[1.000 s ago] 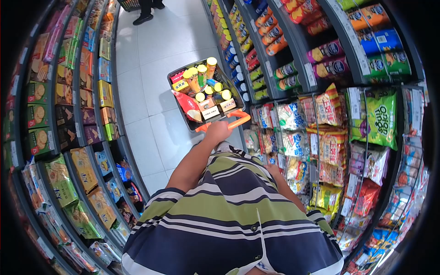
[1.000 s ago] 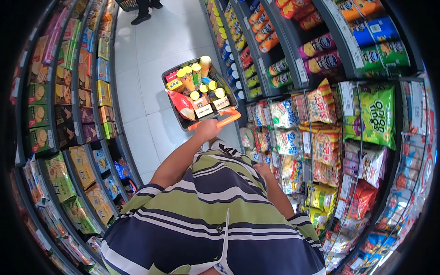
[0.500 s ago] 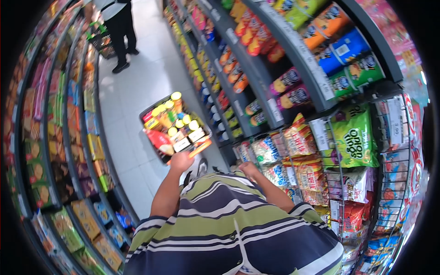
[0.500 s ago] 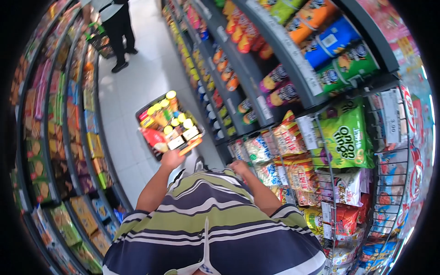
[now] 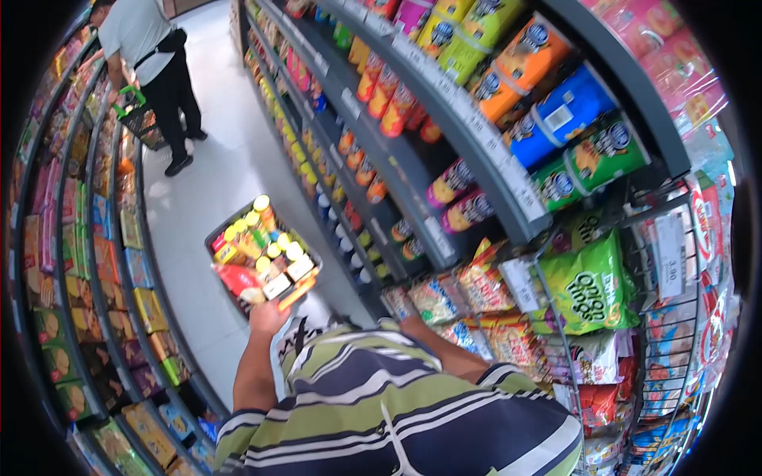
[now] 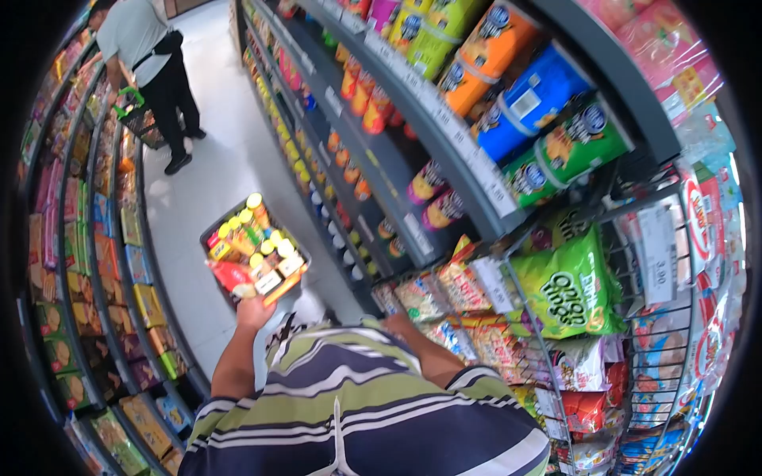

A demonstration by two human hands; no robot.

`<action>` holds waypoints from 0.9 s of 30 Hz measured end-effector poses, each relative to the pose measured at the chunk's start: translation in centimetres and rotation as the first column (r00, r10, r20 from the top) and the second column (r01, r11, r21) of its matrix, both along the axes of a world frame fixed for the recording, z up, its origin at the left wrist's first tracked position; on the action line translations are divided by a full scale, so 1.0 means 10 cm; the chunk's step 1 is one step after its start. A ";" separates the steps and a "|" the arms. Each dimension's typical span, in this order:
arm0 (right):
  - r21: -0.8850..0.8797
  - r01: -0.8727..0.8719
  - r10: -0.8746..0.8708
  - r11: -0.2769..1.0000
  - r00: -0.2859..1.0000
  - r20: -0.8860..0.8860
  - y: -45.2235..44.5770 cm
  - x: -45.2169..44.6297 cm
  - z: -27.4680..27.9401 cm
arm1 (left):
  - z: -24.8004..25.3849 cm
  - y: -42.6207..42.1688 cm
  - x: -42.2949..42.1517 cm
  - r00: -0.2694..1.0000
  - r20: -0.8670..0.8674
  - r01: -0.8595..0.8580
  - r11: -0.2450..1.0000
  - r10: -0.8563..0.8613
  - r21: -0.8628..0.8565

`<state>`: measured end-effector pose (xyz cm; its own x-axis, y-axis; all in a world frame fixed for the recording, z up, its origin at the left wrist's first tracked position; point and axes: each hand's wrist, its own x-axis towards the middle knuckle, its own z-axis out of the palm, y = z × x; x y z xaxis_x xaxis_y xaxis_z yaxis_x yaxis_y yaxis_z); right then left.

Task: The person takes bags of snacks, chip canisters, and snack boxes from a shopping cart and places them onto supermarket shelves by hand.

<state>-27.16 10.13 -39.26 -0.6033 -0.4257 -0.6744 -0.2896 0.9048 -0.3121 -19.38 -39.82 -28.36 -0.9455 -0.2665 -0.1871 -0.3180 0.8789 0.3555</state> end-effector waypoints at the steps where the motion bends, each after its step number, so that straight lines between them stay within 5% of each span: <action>1: -0.030 0.228 -0.226 0.973 0.973 0.054 -0.10 0.02 0.30 | -0.05 -0.03 0.00 0.998 -0.055 0.008 1.000 -0.009 -0.012; 3: -0.058 0.111 -0.109 0.992 0.993 0.036 -0.09 0.02 0.31 | -0.10 -0.12 -0.03 0.995 -0.091 0.044 0.999 -0.043 0.010; 5: 0.073 -0.438 0.444 0.896 0.889 -0.116 0.08 -0.03 -0.40 | 0.10 -0.14 -0.11 0.999 -0.036 0.030 1.000 -0.030 0.001; 11: 0.131 -0.280 0.282 0.951 0.959 0.005 -0.48 -0.18 -0.30 | 0.14 -0.41 -0.24 0.998 -0.045 0.039 0.999 -0.038 0.036; 14: 0.054 -0.077 0.069 0.996 0.988 0.135 -0.74 -0.32 -0.66 | 0.15 -0.57 -0.34 0.999 -0.007 0.043 0.998 -0.043 0.045; 15: 0.150 0.197 -0.226 0.969 0.949 0.218 -1.02 -0.36 -0.40 | 0.15 -0.63 -0.37 0.999 -0.002 0.042 0.998 -0.041 0.054; 17: 0.060 0.222 -0.228 0.973 0.965 0.129 -1.29 -0.38 -0.43 | 0.16 -0.78 -0.44 0.999 -0.009 0.035 0.993 -0.034 0.116; 21: 0.000 0.410 -0.408 0.912 0.909 0.082 -2.12 -0.48 0.37 | 0.13 -1.04 -0.58 0.998 -0.044 0.056 0.986 -0.049 0.154; 27: -0.082 0.331 -0.329 0.940 0.943 0.038 -2.70 -0.68 0.32 | 0.16 -1.42 -0.80 0.984 -0.160 0.116 0.968 -0.082 0.221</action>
